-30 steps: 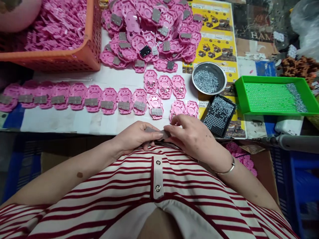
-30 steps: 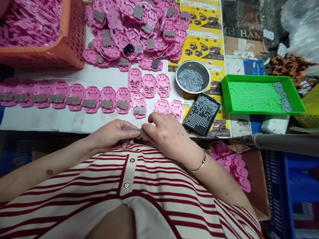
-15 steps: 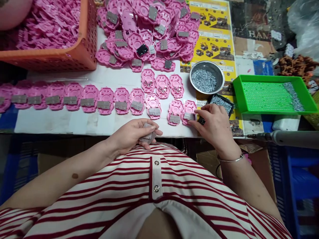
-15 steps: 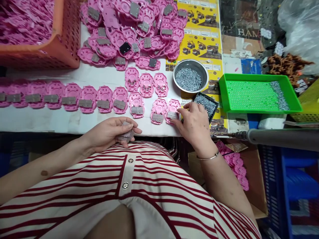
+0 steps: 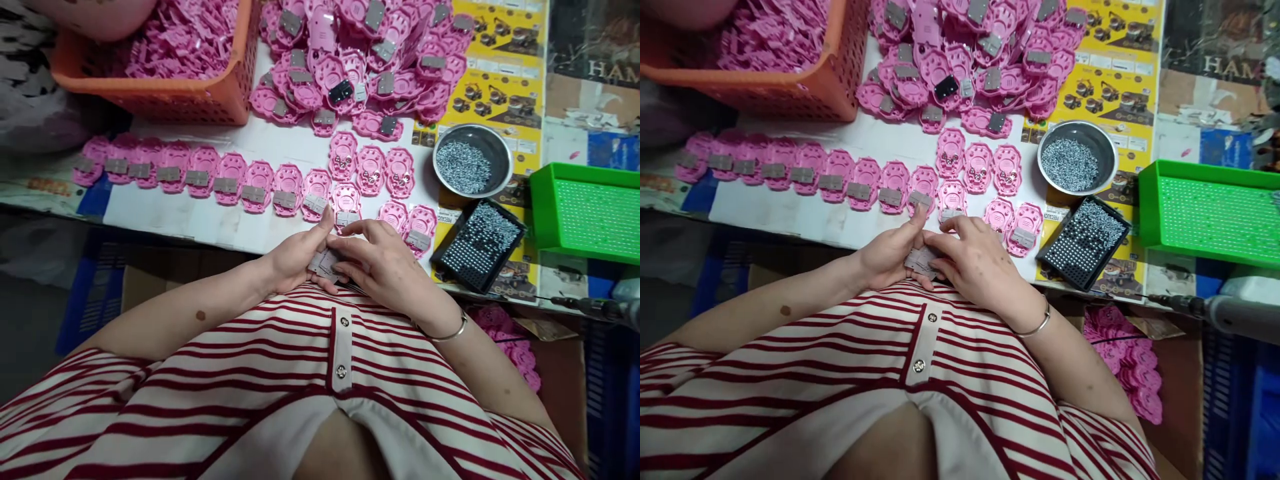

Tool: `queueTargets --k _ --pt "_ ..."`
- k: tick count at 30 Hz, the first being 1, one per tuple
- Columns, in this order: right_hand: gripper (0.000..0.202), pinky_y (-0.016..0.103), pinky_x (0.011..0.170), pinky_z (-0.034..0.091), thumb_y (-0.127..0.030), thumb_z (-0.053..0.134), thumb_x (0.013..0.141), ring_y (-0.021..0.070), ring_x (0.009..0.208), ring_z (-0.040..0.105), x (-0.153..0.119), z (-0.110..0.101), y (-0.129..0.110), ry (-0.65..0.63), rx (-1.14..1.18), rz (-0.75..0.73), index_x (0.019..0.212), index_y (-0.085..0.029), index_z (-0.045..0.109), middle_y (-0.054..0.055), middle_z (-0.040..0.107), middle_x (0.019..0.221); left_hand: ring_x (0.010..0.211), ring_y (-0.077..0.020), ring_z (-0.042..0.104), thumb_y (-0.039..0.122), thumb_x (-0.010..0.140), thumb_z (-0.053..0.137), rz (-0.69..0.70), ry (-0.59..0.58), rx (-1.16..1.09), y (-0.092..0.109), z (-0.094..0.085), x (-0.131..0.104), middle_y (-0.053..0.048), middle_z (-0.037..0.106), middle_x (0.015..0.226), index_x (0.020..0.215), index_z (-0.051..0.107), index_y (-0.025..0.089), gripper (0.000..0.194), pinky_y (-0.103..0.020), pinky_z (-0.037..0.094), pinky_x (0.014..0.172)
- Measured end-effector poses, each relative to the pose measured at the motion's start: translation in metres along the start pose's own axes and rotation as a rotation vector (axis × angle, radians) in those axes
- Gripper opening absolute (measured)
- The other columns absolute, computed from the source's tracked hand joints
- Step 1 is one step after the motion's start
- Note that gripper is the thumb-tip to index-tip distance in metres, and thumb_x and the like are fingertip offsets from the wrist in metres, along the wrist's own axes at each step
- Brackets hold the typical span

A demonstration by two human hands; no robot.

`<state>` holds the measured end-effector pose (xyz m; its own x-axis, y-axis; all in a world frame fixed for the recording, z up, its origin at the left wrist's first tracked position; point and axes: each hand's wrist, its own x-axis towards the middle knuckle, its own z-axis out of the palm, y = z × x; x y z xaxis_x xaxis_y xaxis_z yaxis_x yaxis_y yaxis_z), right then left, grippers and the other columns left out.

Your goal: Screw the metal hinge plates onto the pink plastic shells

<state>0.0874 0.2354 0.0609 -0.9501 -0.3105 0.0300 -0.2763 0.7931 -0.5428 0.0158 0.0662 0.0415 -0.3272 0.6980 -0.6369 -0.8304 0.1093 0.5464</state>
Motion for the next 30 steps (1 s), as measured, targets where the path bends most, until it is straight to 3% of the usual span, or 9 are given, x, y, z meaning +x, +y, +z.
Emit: queueTargets --k 4,9,13,17,24,27,30 --pt "0.018 0.041 0.088 0.048 -0.036 0.060 0.089 0.0231 0.100 0.059 0.003 0.004 0.005 0.024 0.079 0.071 0.095 -0.020 0.065 0.011 0.065 0.106 0.065 -0.0170 0.069 0.062 0.084 0.067 -0.004 -0.045 -0.012 0.000 -0.004 -0.001 -0.008 0.068 0.076 0.091 0.072 0.011 0.052 -0.024 0.061 0.049" --pt "0.039 0.042 0.083 0.047 -0.054 0.062 0.084 0.0248 0.095 0.057 0.005 0.007 -0.003 0.068 -0.010 0.158 0.103 -0.019 0.062 0.012 0.065 0.105 0.064 -0.0136 0.067 0.053 0.089 0.068 0.028 -0.033 -0.110 0.001 -0.004 -0.002 -0.007 0.071 0.081 0.094 0.073 0.011 0.042 -0.025 0.063 0.058" --pt "0.030 0.043 0.086 0.047 -0.045 0.069 0.082 0.0253 0.098 0.057 0.009 0.010 -0.007 0.078 0.038 0.177 0.094 -0.020 0.059 0.012 0.065 0.108 0.063 -0.0135 0.068 0.039 0.096 0.062 0.021 -0.035 -0.164 0.003 -0.005 -0.004 -0.007 0.071 0.079 0.091 0.073 0.011 0.031 -0.026 0.064 0.062" --pt "0.020 0.041 0.091 0.048 -0.033 0.073 0.079 0.0207 0.098 0.060 0.013 0.010 -0.003 0.139 0.382 0.281 0.077 -0.020 0.057 0.006 0.066 0.096 0.065 -0.0125 0.069 0.024 0.098 0.059 0.010 -0.032 -0.143 0.004 -0.008 -0.006 -0.007 0.071 0.076 0.090 0.074 0.011 0.021 -0.023 0.063 0.064" --pt "0.026 0.031 0.077 0.051 -0.039 0.080 0.070 0.0126 0.078 0.062 0.015 0.010 -0.007 0.254 0.871 0.537 0.077 -0.019 0.067 0.002 0.068 0.084 0.070 -0.0154 0.071 0.042 0.085 0.076 0.070 0.003 -0.096 0.001 -0.014 -0.006 -0.009 0.071 0.077 0.086 0.074 0.009 0.033 -0.020 0.060 0.056" --pt "0.026 0.029 0.071 0.050 -0.039 0.081 0.070 0.0100 0.068 0.060 0.016 0.012 -0.007 0.282 0.992 0.579 0.078 -0.019 0.068 -0.002 0.066 0.072 0.070 -0.0151 0.069 0.053 0.070 0.085 0.112 -0.012 -0.053 -0.001 -0.015 -0.006 -0.008 0.070 0.077 0.085 0.075 0.009 0.047 -0.019 0.060 0.054" --pt "0.024 0.026 0.068 0.050 -0.039 0.081 0.071 0.0088 0.064 0.061 0.018 0.012 -0.007 0.268 1.086 0.584 0.078 -0.019 0.069 -0.003 0.066 0.068 0.070 -0.0137 0.068 0.054 0.059 0.092 0.163 0.001 0.023 -0.001 -0.015 -0.007 -0.006 0.070 0.078 0.084 0.075 0.010 0.053 -0.018 0.059 0.053"
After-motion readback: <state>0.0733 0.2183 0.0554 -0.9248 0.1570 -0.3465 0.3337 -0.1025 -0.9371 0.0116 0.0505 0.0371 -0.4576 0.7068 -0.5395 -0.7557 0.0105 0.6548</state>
